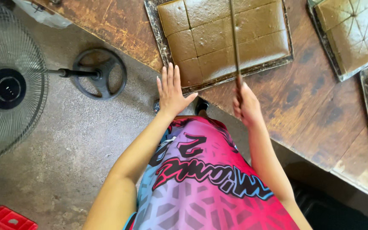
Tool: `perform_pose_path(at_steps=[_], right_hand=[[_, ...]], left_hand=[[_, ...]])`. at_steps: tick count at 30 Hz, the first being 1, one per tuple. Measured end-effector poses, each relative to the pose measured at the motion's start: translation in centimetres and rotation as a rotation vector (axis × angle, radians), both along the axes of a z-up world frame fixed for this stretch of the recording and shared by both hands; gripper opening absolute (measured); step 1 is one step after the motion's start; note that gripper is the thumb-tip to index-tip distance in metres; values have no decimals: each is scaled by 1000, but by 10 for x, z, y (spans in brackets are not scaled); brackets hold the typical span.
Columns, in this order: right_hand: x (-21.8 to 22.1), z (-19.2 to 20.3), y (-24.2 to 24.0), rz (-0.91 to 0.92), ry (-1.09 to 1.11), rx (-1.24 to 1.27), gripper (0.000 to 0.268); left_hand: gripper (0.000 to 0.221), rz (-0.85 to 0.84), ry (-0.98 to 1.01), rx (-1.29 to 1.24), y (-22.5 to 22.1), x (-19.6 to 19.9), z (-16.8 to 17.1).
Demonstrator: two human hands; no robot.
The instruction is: The person slices rectangular slabs of dark brown food on metal trays using a long knife, creating square and then triangular portions.
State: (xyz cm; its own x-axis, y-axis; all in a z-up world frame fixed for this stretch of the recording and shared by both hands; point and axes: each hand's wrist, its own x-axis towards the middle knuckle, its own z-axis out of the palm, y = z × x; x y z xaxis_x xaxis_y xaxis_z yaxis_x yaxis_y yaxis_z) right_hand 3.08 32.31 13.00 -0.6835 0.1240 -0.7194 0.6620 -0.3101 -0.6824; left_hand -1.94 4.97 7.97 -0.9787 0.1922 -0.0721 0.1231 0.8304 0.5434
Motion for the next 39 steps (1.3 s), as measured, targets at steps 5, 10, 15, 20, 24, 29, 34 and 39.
perform_pose_path(at_steps=[5, 10, 15, 20, 24, 29, 34, 39], right_hand=[[-59, -17, -7, 89, 33, -131, 48], [-76, -31, 1, 152, 47, -120, 42], [-79, -33, 4, 163, 41, -119, 40], [-78, -32, 7, 159, 47, -150, 39], [-69, -32, 12, 201, 41, -143, 41], [-76, -36, 12, 197, -13, -118, 44], [-77, -46, -4, 224, 21, -13, 45], [-70, -40, -1, 197, 21, -68, 44]], left_hand=[[119, 46, 11, -9, 2, 13, -2], [118, 107, -75, -7, -6, 19, -6], [116, 140, -94, -35, -11, 19, -2], [113, 128, -104, -19, -4, 15, 1], [112, 109, -71, -15, -2, 13, -1], [110, 76, -53, -8, 3, 9, -1], [111, -20, 33, -4, 25, -3, 5], [115, -109, 72, -51, 60, -23, 12]])
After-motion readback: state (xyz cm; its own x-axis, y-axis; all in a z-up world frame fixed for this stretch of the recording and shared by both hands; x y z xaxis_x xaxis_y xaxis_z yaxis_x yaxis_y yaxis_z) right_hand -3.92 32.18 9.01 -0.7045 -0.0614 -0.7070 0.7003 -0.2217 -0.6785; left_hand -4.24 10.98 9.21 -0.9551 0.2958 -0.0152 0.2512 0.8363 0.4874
